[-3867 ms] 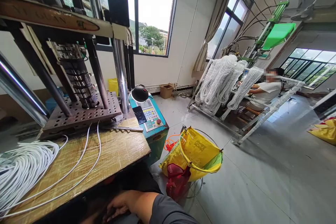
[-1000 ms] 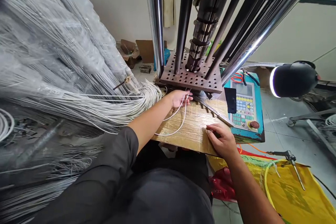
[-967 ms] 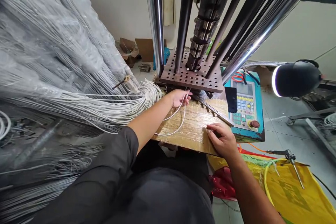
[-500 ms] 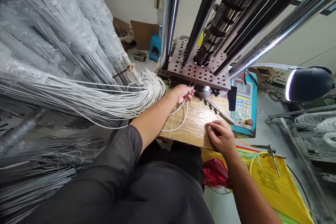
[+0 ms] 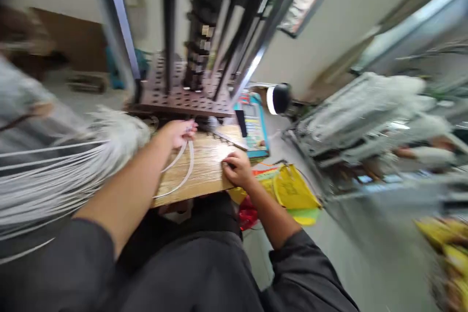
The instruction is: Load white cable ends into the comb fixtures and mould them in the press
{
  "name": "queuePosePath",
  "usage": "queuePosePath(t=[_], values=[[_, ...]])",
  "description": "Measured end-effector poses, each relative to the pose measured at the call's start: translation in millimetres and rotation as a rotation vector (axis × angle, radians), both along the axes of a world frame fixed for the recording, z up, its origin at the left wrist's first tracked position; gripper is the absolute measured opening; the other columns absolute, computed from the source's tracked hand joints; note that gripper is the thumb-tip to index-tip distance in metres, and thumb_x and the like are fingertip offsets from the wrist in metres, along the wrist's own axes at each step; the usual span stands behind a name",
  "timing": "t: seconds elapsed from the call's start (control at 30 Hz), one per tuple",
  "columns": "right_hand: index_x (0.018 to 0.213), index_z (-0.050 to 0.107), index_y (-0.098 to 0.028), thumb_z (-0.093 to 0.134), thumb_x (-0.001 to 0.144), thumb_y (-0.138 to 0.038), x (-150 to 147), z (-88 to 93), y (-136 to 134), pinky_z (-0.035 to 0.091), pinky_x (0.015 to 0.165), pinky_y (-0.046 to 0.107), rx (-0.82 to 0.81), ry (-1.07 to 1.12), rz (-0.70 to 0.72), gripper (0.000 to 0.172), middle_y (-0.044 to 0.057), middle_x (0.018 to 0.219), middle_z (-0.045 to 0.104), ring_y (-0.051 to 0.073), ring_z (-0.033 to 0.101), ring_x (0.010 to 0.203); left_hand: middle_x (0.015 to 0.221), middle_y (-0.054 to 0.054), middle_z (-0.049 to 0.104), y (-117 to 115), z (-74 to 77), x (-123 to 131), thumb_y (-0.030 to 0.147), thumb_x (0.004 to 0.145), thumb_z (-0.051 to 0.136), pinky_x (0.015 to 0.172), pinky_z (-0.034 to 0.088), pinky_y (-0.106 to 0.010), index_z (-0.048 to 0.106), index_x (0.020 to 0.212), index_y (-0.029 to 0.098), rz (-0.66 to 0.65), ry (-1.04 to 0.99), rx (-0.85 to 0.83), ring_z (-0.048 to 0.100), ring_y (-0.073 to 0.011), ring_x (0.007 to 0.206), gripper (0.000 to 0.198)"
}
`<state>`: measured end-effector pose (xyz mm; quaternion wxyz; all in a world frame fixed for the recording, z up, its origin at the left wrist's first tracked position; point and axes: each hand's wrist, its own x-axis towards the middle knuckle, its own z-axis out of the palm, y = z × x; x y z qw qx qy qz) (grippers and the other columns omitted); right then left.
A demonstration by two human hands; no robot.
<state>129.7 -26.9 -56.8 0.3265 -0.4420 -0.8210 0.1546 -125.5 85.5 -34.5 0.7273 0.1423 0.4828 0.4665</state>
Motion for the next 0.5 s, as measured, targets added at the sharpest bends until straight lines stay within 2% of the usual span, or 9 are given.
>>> queuePosePath(t=[0.07, 0.23, 0.5], values=[[0.087, 0.076, -0.021, 0.064, 0.085, -0.025, 3.9, -2.5, 2.8, 0.055, 0.082, 0.035, 0.031, -0.025, -0.023, 0.013, 0.007, 0.091, 0.07, 0.019, 0.066, 0.085, 0.057, 0.001, 0.05, 6.2, -4.9, 2.8, 0.015, 0.102, 0.051, 0.044, 0.038, -0.019, 0.058, 0.076, 0.012, -0.032, 0.046, 0.014, 0.037, -0.0069, 0.042, 0.028], [0.091, 0.075, -0.019, 0.062, 0.084, -0.02, 11.9, -8.4, 0.4, 0.054, 0.084, 0.034, 0.07, -0.012, -0.053, 0.015, 0.007, 0.095, 0.069, 0.018, 0.065, 0.088, 0.061, 0.0, 0.053, 10.4, -14.1, 6.4, 0.016, 0.1, 0.056, 0.045, 0.046, -0.02, 0.061, 0.076, 0.012, -0.043, 0.107, 0.038, 0.039, -0.0069, 0.045, 0.025], [0.093, 0.075, -0.021, 0.065, 0.085, -0.022, 15.7, -15.9, 1.6, 0.054, 0.088, 0.036, 0.056, -0.004, -0.036, 0.013, 0.007, 0.099, 0.07, 0.02, 0.065, 0.092, 0.059, 0.0, 0.054, 4.2, -9.1, 6.0, 0.017, 0.101, 0.056, 0.048, 0.048, -0.02, 0.061, 0.078, 0.01, -0.039, 0.134, 0.057, 0.042, -0.0054, 0.045, 0.024]])
